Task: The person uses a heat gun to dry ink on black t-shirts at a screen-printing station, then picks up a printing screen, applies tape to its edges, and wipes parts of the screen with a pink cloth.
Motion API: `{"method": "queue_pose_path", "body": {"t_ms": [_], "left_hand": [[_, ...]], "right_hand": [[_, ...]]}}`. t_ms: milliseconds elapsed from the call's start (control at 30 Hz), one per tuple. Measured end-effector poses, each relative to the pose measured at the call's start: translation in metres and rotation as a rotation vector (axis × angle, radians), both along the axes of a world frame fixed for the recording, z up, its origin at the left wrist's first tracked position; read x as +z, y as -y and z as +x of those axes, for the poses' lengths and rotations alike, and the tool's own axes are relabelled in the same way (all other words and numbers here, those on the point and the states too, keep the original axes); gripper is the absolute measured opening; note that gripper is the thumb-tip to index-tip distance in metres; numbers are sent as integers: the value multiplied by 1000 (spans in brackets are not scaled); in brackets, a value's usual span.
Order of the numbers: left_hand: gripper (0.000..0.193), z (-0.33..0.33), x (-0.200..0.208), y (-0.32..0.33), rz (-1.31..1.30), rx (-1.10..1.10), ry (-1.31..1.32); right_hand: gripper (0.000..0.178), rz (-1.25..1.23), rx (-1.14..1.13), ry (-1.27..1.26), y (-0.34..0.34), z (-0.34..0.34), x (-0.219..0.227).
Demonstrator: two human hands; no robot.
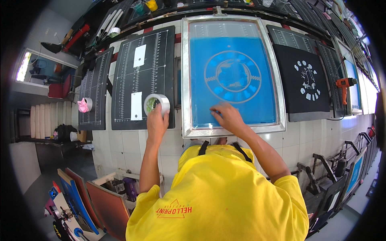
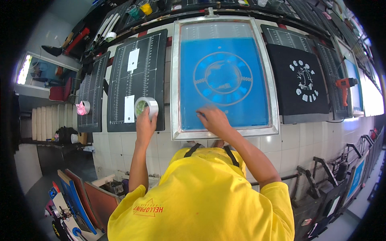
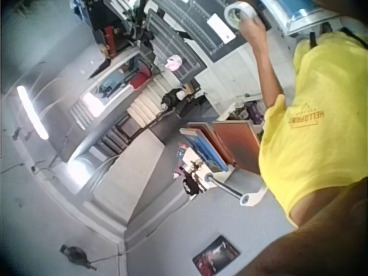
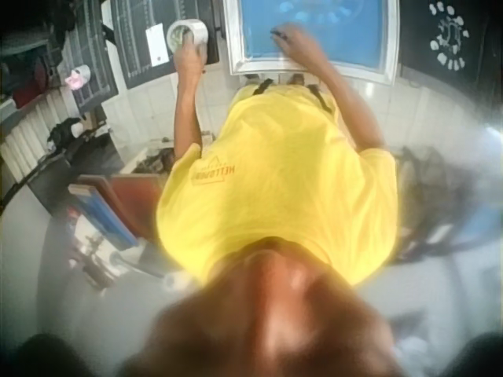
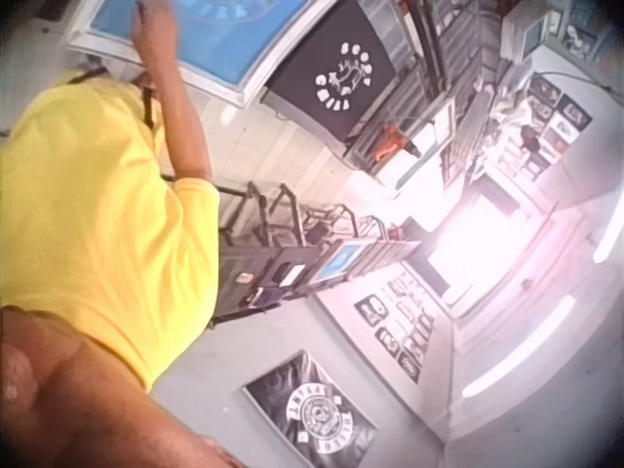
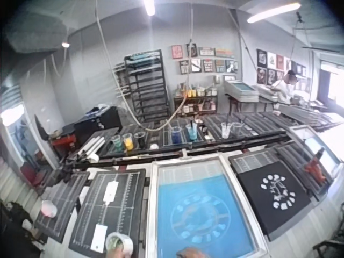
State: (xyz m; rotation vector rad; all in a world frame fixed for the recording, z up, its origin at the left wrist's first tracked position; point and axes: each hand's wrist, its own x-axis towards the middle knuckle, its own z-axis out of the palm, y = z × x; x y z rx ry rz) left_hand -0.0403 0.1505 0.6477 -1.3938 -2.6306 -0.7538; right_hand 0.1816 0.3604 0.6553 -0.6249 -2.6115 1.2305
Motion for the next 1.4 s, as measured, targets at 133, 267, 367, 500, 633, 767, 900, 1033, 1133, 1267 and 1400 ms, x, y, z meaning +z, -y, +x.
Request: {"method": "queue_pose_path", "body": {"t_ms": [133,267,367,500,633,767,900,1033,1133,1267,1400], "left_hand": [[22,-35,-26,4,-70,-42,-79],[35,-30,-35,5,-14,12,-122],[53,-2,-24,7,103,-35,-85],[83,40,-20,26,-90,-253,224],[107,54,-29,31,-145,-300,271],[115,56,-48,35,-88,-282,243],[116,50,-48,35,-65,-313,258],[116,47,-49,34,-76,-322,276],[115,46,-52,33,-49,-328,284],[116,44,-48,34,-64,-329,321],[117,44,-52,34,-74,-328,347]], "right_hand": [[18,199,80,-45,5,-45,-37],[19,206,59,106,0,-76,-46],[21,243,66,232,-4,-91,-47],[24,290,99,303,-13,-105,-51],[22,296,142,401,-16,-113,-48],[21,267,188,439,-19,-116,-47],[22,258,237,461,-21,-121,-44],[22,267,264,531,-19,-123,-38],[22,234,245,554,-19,-123,-40],[23,186,246,637,-21,-125,-41],[22,224,251,549,-23,-125,-55]]}}
